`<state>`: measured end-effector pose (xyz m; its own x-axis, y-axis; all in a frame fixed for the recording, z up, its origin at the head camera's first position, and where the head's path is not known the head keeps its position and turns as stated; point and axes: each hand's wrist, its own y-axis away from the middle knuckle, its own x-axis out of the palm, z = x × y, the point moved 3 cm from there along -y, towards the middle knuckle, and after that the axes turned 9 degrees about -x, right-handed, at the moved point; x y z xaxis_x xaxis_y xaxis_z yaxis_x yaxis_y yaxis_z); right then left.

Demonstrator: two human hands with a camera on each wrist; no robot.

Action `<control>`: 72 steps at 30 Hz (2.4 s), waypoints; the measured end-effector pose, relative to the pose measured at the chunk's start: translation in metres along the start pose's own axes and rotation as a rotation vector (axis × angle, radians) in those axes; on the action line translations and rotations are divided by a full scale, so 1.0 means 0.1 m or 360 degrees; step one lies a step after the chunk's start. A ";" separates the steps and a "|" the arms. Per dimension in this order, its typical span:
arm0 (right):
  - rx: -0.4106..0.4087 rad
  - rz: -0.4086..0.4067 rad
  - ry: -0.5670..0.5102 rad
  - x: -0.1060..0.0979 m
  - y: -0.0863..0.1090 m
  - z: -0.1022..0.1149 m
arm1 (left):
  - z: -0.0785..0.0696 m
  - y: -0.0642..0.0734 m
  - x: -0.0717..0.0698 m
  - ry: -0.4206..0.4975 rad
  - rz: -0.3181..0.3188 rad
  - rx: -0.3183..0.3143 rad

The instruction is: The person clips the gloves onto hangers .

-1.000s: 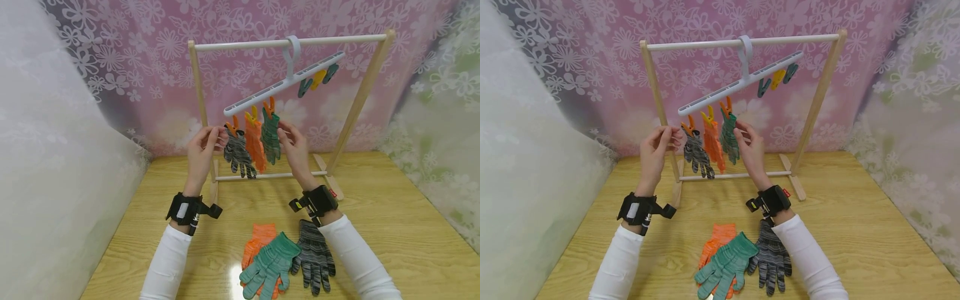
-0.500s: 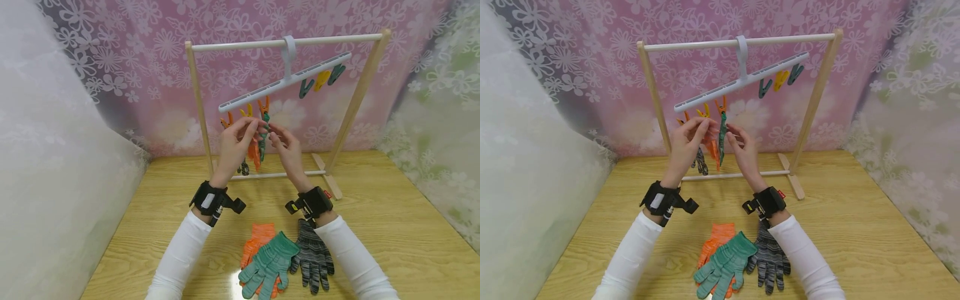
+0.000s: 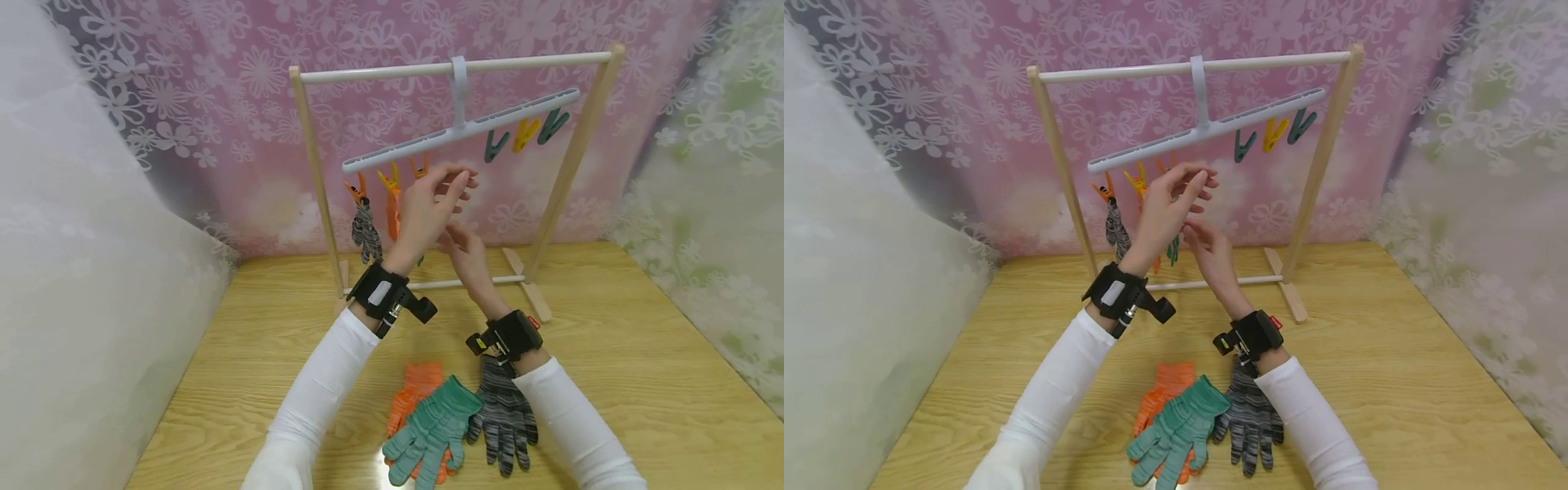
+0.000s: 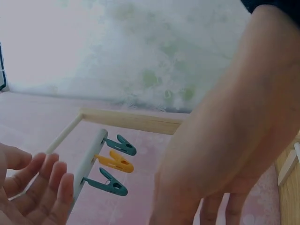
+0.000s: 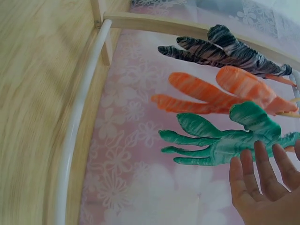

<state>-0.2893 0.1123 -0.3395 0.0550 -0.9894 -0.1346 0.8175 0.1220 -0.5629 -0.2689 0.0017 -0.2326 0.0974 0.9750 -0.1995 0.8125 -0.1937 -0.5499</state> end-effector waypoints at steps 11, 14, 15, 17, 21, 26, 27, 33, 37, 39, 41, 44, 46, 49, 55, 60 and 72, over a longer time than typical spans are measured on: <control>-0.0011 -0.0141 0.0095 -0.28 0.08 0.00 | 0.10 -0.35 0.28 -0.0188 -0.0025 -0.0343; -0.0001 -0.0174 0.0141 -0.38 0.11 0.00 | 0.14 -0.46 0.37 -0.0296 -0.0049 -0.0447; -0.0003 -0.0186 0.0147 -0.41 0.12 0.00 | 0.15 -0.50 0.39 -0.0320 -0.0061 -0.0478; -0.0006 -0.0194 0.0158 -0.47 0.13 0.00 | 0.18 -0.59 0.45 -0.0370 -0.0081 -0.0521; -0.0022 -0.0216 0.0124 -0.52 0.15 -0.02 | 0.26 -0.77 0.54 -0.0332 -0.0072 -0.0543; -0.0033 -0.0253 0.0046 -0.54 0.15 -0.03 | 0.33 -0.92 0.65 -0.0288 -0.0040 -0.0549; -0.0029 -0.0255 0.0040 -0.54 0.15 -0.03 | 0.34 -0.93 0.66 -0.0281 -0.0047 -0.0557; -0.0007 -0.0254 0.0053 -0.56 0.18 -0.05 | 0.35 -0.94 0.68 -0.0258 -0.0081 -0.0560; 0.0003 -0.0260 0.0057 -0.57 0.20 -0.07 | 0.33 -0.92 0.65 -0.0255 -0.0071 -0.0503; 0.0020 -0.0269 0.0069 -0.57 0.20 -0.07 | 0.32 -0.90 0.64 -0.0232 -0.0049 -0.0475; 0.0035 -0.0263 0.0094 -0.57 0.21 -0.08 | 0.31 -0.88 0.64 -0.0208 -0.0027 -0.0468; 0.0056 -0.0249 0.0106 -0.56 0.22 -0.10 | 0.30 -0.84 0.62 -0.0176 0.0000 -0.0475; 0.0071 -0.0239 0.0105 -0.55 0.22 -0.12 | 0.30 -0.81 0.61 -0.0150 0.0015 -0.0483; 0.0083 -0.0244 0.0085 -0.54 0.24 -0.12 | 0.29 -0.77 0.59 -0.0124 0.0034 -0.0465; 0.0110 -0.0227 0.0085 -0.54 0.26 -0.15 | 0.24 -0.72 0.57 -0.0161 0.0059 -0.0386; 0.0063 -0.0157 0.0140 -0.53 0.30 -0.19 | 0.20 -0.66 0.54 -0.0188 0.0020 -0.0409; -0.0125 0.0085 0.0630 -0.48 0.58 -0.06 | 0.13 -0.51 0.54 -0.0194 -0.0126 -0.0421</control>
<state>-0.2477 0.1673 -0.3707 -0.1413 -0.8766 -0.4600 0.7721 0.1932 -0.6054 -0.3122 0.0632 -0.2262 -0.0292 0.9626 -0.2693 0.9378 -0.0669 -0.3407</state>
